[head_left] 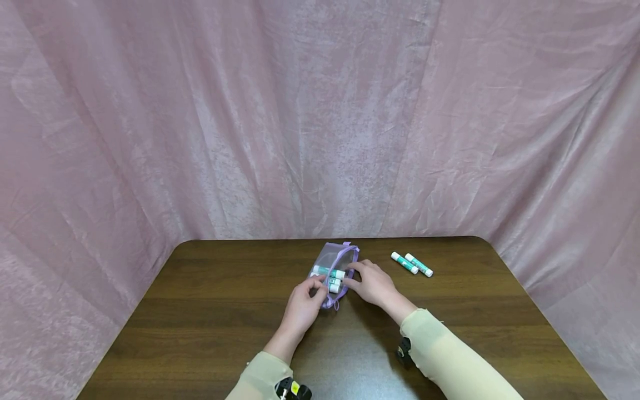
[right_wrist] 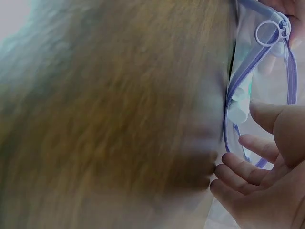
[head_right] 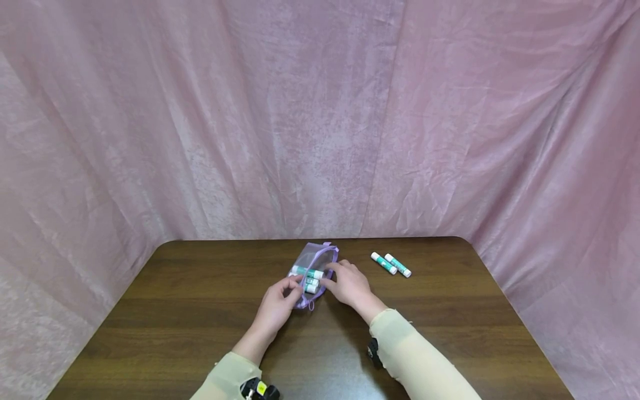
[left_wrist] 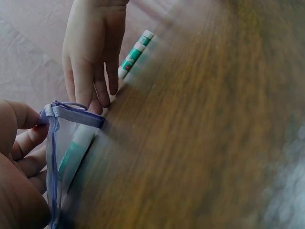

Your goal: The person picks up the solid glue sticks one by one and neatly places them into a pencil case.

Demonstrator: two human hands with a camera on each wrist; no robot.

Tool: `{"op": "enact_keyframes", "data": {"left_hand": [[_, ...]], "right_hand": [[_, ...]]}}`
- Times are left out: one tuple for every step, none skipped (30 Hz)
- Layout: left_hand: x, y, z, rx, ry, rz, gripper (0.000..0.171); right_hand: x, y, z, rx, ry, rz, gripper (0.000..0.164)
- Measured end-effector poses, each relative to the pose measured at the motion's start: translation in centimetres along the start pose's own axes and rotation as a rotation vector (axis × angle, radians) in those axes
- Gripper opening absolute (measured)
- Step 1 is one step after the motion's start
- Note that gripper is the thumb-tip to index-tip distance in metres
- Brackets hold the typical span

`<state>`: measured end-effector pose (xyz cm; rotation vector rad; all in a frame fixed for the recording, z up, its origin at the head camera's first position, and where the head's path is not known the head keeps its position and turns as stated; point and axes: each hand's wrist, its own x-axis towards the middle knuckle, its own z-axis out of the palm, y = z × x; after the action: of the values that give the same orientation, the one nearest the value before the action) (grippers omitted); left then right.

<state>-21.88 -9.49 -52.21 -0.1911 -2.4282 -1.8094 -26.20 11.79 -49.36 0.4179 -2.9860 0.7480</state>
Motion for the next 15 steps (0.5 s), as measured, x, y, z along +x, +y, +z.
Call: {"op": "enact_keyframes", "data": {"left_hand": [[0.0,0.0,0.0,0.000,-0.001,-0.001,0.016],[0.0,0.0,0.0,-0.001,-0.001,-0.004,0.016],[0.0,0.0,0.0,0.000,-0.001,-0.005,0.016],[0.0,0.1,0.0,0.000,0.000,-0.007,0.016],[0.0,0.1,0.0,0.001,0.000,-0.008,0.016],[0.0,0.1,0.0,0.001,0.001,-0.009,0.016],[0.0,0.1,0.0,0.002,0.002,-0.009,0.016],[0.0,0.1,0.0,0.003,0.003,-0.009,0.016],[-0.1,0.1,0.0,0.004,0.004,-0.008,0.016],[-0.1,0.1,0.0,0.006,0.006,-0.007,0.016],[-0.1,0.1,0.0,0.006,0.007,-0.005,0.016],[-0.1,0.1,0.0,0.008,0.008,-0.004,0.016],[-0.1,0.1,0.0,0.009,0.009,-0.003,0.016],[-0.1,0.2,0.0,0.009,0.010,-0.003,0.016],[-0.1,0.2,0.0,0.009,0.011,-0.003,0.016]], "right_hand": [[-0.1,0.1,-0.1,0.003,0.002,-0.001,0.048],[-0.2,0.1,-0.2,0.003,0.005,-0.002,0.049],[-0.3,0.2,-0.3,0.003,0.012,-0.004,0.050],[-0.3,0.2,-0.4,0.004,0.017,-0.005,0.050],[-0.4,0.3,-0.5,0.007,0.021,-0.005,0.051],[-0.5,0.3,-0.6,0.009,0.025,-0.003,0.052],[-0.6,0.3,-0.7,0.011,0.030,-0.002,0.052],[-0.7,0.4,-0.9,0.008,0.037,-0.005,0.052],[-0.8,0.4,-1.0,0.008,0.042,-0.005,0.052],[-0.9,0.4,-1.1,0.008,0.046,-0.004,0.052],[-0.9,0.5,-1.3,0.006,0.050,-0.001,0.053],[-1.0,0.5,-1.4,0.002,0.055,-0.002,0.053],[-1.0,0.6,-1.5,-0.002,0.059,-0.001,0.053],[-1.1,0.7,-1.7,-0.006,0.064,0.001,0.053],[-1.2,0.7,-1.8,-0.008,0.065,0.005,0.053]]}}
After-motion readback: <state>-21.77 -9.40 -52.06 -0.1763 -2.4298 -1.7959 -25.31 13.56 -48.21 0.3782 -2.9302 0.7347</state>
